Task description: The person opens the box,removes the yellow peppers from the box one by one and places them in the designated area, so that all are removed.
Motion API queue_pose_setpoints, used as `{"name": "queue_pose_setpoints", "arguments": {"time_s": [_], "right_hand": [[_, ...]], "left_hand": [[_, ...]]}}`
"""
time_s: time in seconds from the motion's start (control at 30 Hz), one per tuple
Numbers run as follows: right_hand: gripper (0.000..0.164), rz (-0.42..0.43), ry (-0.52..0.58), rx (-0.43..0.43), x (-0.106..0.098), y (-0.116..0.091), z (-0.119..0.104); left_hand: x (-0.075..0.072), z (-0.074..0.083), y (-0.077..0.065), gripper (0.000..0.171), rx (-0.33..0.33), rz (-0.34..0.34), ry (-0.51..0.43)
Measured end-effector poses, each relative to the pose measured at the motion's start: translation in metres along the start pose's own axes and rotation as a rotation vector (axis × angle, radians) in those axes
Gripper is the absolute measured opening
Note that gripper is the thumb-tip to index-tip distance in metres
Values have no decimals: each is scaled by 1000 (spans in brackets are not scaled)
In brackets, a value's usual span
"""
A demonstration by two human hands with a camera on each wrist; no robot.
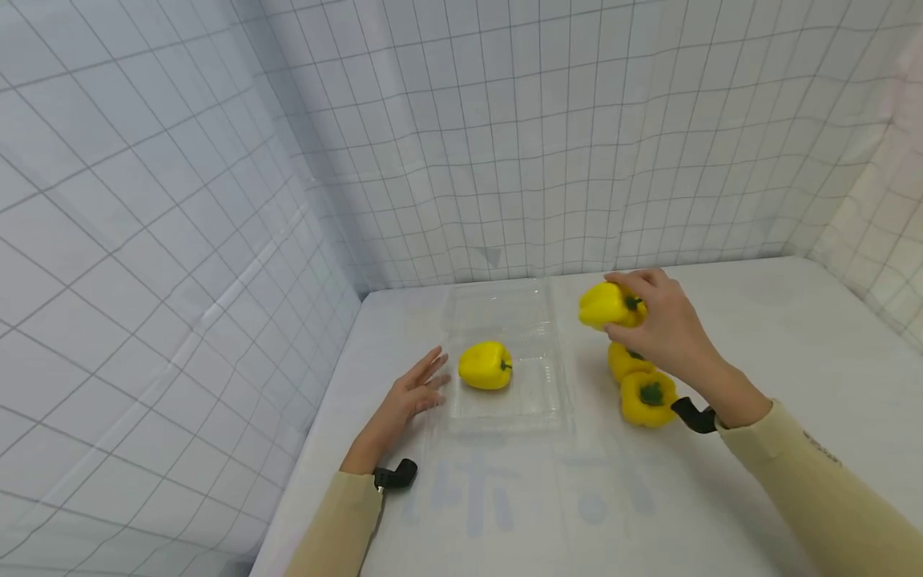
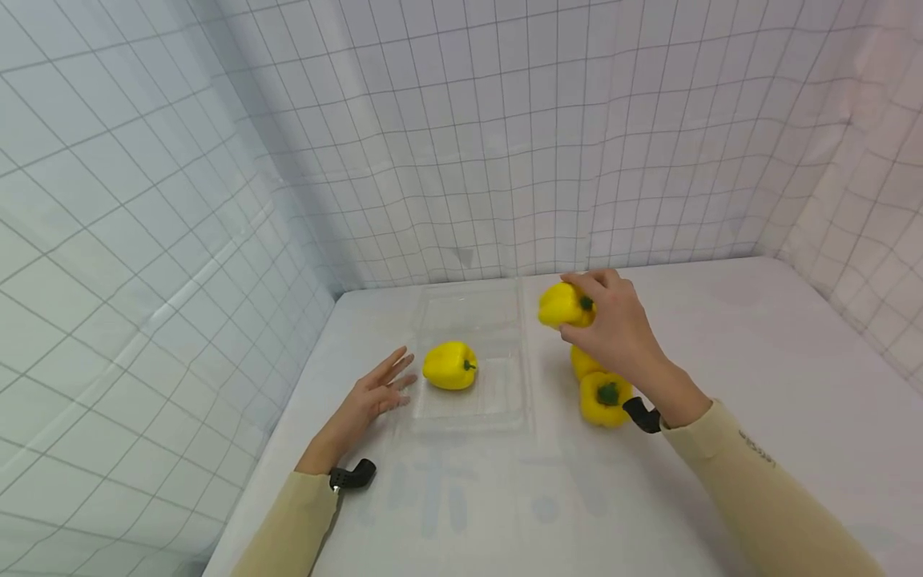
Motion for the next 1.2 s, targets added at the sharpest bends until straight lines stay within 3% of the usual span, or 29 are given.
{"name": "queue_pose_setpoints", "arguments": {"time_s": [0.3,0.73,1.2], "right_hand": [[70,29,-50,-27,-17,1,13],[69,8,-117,31,-36,-1,36],[68,-99,-167,129,-42,-11,61]], "left_hand": [[1,1,1,72,-4,5,-7],[0,-2,0,71,0,13,5],[-1,-2,2,72,8,5,-3]]}}
Point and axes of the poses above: each hand's wrist, its own y-axis towards the middle knuckle, its own x-axis out of the palm, z = x × y, the point moved 1 cm from there along y, towards the middle knuckle, and after that the axes turned 2 degrees about x, right-handed, at the moved point
